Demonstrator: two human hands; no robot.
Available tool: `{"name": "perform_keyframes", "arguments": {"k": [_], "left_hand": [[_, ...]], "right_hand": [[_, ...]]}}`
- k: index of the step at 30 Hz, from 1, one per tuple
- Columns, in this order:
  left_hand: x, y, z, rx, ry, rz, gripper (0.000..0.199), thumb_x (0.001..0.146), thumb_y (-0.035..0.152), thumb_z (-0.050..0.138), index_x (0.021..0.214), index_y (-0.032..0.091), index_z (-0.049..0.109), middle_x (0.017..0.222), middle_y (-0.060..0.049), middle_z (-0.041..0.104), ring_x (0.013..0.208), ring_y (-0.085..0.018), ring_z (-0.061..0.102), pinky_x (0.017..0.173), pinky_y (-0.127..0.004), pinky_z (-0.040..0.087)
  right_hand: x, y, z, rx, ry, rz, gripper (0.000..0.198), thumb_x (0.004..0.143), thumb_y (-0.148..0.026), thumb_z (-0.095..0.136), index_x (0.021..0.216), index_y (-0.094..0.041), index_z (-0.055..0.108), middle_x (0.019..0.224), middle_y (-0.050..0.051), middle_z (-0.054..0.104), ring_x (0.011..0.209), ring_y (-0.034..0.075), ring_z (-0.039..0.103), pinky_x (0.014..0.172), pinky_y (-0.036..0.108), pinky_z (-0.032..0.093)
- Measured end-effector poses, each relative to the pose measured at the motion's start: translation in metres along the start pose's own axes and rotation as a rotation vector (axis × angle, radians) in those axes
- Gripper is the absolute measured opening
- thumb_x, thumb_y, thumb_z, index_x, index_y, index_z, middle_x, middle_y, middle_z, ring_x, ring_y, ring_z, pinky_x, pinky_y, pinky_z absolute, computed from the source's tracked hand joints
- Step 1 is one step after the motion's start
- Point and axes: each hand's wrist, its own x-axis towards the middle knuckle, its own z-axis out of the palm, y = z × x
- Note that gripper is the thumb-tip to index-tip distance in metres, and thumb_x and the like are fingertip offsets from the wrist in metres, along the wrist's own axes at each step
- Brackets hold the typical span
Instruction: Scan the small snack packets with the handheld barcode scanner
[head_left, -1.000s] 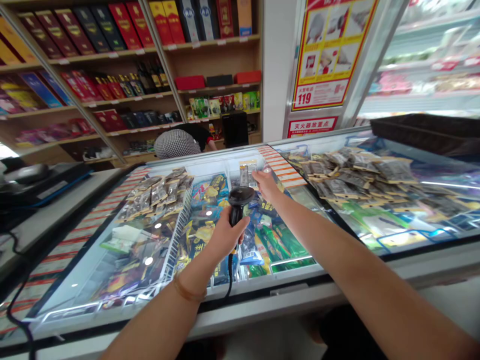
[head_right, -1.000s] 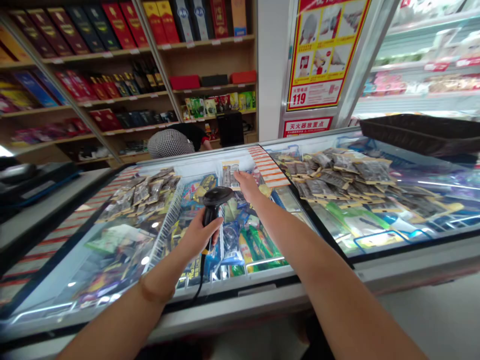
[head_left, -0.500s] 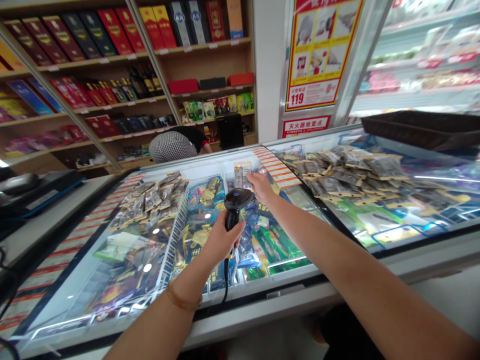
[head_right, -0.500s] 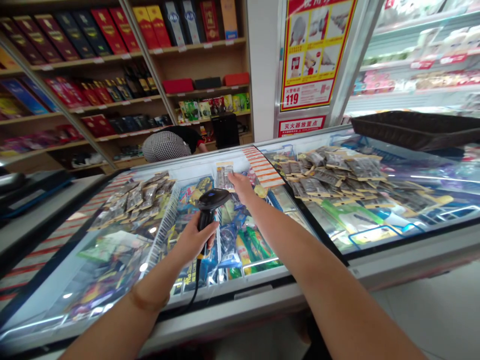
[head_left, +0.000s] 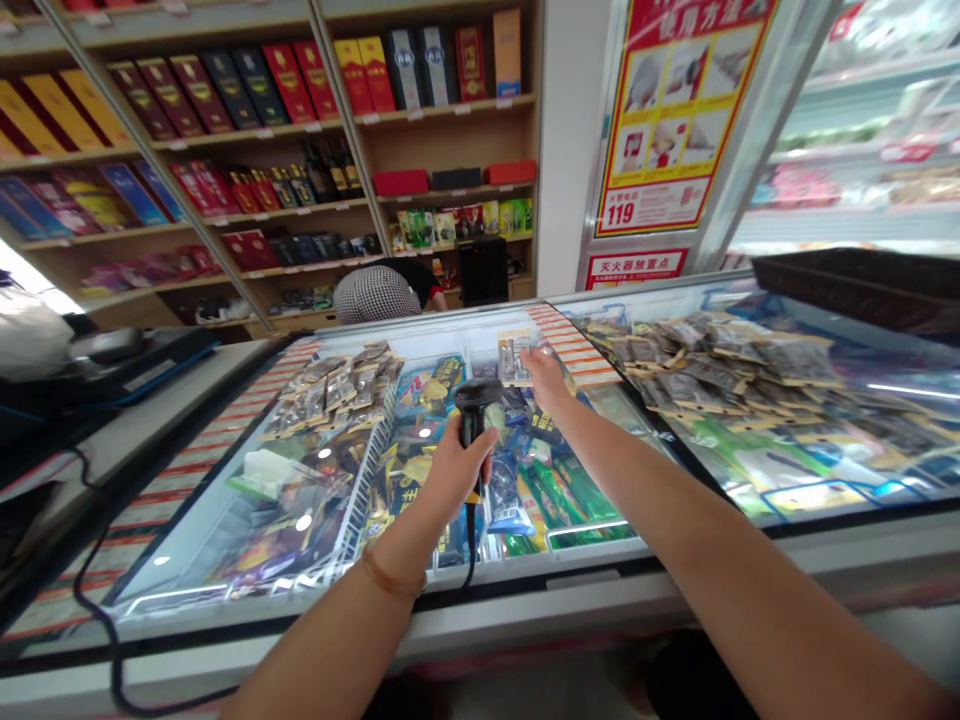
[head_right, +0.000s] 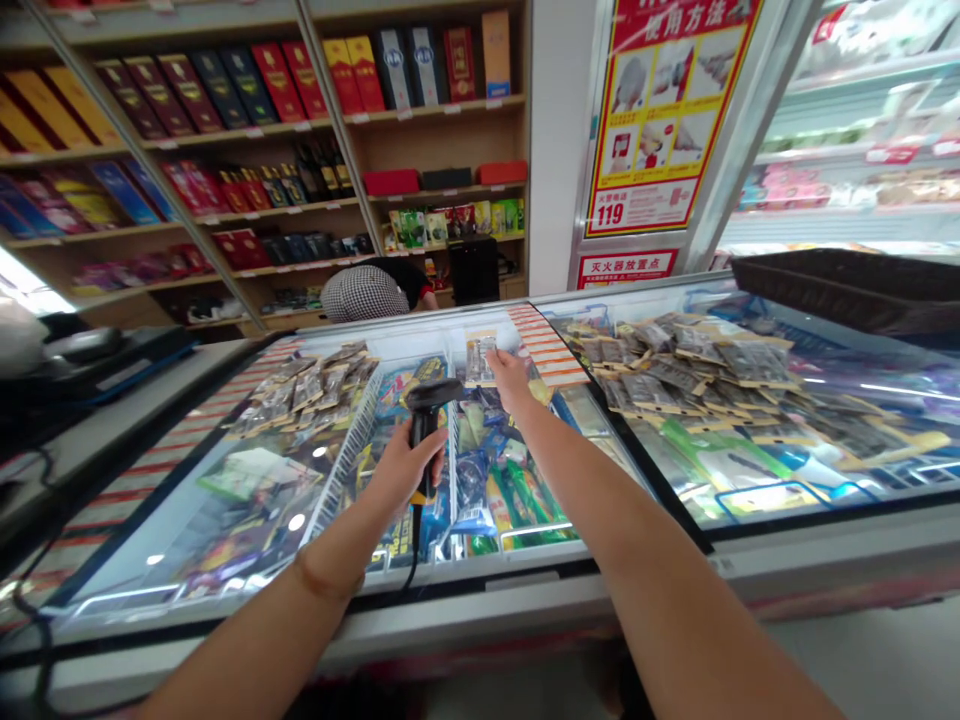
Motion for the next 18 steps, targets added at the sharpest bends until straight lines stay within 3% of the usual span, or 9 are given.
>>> {"name": "perform_keyframes", "arguments": {"k": [4, 9, 14, 18], "left_hand": [[-0.016, 0.025, -0.027, -0.068, 0.100, -0.005, 0.045, 0.071, 0.050, 0.076, 0.089, 0.022, 0.047, 0.054, 0.009, 0.052, 0.039, -0.008, 0.045, 0.041, -0.022, 0.037], [-0.047, 0.041, -0.094, -0.028, 0.239, 0.023, 0.049, 0.066, 0.051, 0.081, 0.090, 0.022, 0.049, 0.052, 0.009, 0.051, 0.040, -0.008, 0.044, 0.040, -0.021, 0.037], [-0.076, 0.042, -0.151, -0.048, 0.390, -0.025, 0.048, 0.066, 0.053, 0.081, 0.085, 0.021, 0.050, 0.051, 0.008, 0.051, 0.040, -0.009, 0.046, 0.040, -0.020, 0.037], [-0.096, 0.041, -0.174, -0.091, 0.463, -0.028, 0.050, 0.065, 0.052, 0.082, 0.089, 0.021, 0.052, 0.052, 0.008, 0.052, 0.040, -0.009, 0.046, 0.039, -0.020, 0.036]], "right_hand": [[-0.006, -0.003, -0.001, -0.040, 0.033, 0.060, 0.042, 0.088, -0.064, 0.056, 0.083, -0.023, 0.062, 0.053, -0.003, 0.053, 0.065, 0.019, 0.060, 0.059, 0.028, 0.049], [0.001, -0.012, 0.028, -0.071, -0.063, 0.125, 0.039, 0.085, -0.060, 0.061, 0.073, -0.023, 0.054, 0.045, -0.005, 0.043, 0.042, 0.014, 0.045, 0.045, 0.026, 0.040], [0.016, -0.040, 0.115, -0.028, -0.235, 0.116, 0.027, 0.083, -0.046, 0.067, 0.079, -0.021, 0.058, 0.058, -0.001, 0.059, 0.054, 0.015, 0.057, 0.056, 0.028, 0.052], [0.030, -0.061, 0.196, -0.064, -0.323, 0.067, 0.023, 0.087, -0.039, 0.065, 0.076, -0.020, 0.058, 0.060, 0.000, 0.059, 0.059, 0.015, 0.060, 0.063, 0.029, 0.054]]}}
